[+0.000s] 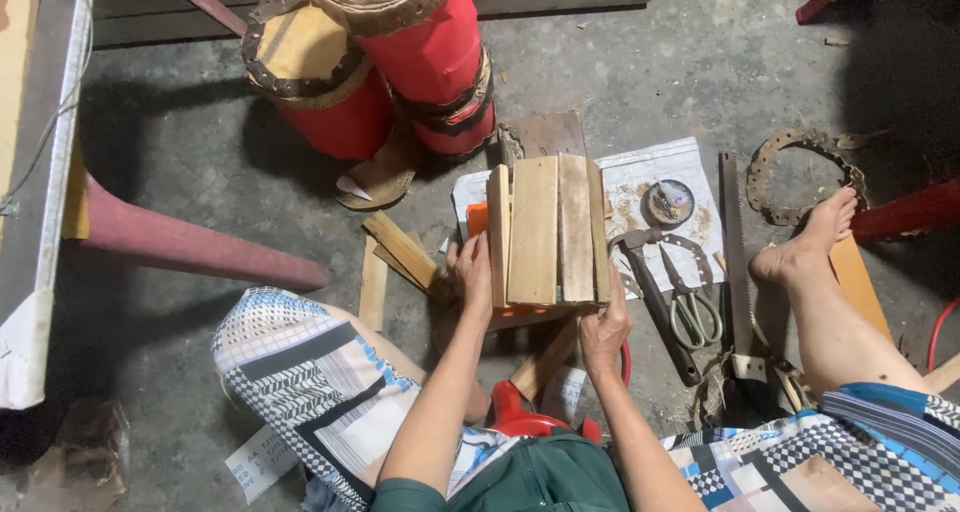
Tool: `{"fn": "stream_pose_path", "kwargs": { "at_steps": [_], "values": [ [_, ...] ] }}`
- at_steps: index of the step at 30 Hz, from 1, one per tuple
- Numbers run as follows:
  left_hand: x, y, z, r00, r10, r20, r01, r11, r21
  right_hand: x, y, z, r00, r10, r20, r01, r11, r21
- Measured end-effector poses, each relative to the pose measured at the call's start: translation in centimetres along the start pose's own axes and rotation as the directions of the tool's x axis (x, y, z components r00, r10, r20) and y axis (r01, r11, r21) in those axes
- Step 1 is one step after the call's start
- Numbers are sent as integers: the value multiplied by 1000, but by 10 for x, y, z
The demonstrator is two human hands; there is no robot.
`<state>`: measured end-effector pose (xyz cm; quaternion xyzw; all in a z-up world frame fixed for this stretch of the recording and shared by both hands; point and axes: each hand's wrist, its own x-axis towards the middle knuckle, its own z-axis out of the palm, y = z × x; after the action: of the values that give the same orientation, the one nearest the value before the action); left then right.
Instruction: Applying adhesive tape to secure wooden slats together while assembling a drum shell.
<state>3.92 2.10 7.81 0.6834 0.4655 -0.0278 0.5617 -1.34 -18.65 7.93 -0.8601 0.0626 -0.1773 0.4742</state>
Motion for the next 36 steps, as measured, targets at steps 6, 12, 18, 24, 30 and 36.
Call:
{"fn": "stream_pose_path", "kwargs": {
  "at_steps": [6,12,18,24,30,36],
  "values": [
    [-35,33,-16,954,-199,223,249,942,-226,2,-15,-3,1000,-14,-1,14,1000,11],
    [-72,75,-32,955,-173,242,244,921,-305,0,-14,-2,1000,-11,-10,12,999,39],
    [19,-22,2,951,-200,235,292,833,-470,3,-31,-8,1000,19,-18,-18,998,55],
    [69,-66,15,950,-122,287,196,949,-247,4,-26,-10,996,87,3,-87,990,112],
    [-65,75,-26,923,-17,385,158,928,-338,21,-38,-31,882,369,293,-459,814,356],
    [-84,101,-35,916,-19,400,156,937,-313,39,4,-30,766,505,398,-634,495,594]
  ]
}}
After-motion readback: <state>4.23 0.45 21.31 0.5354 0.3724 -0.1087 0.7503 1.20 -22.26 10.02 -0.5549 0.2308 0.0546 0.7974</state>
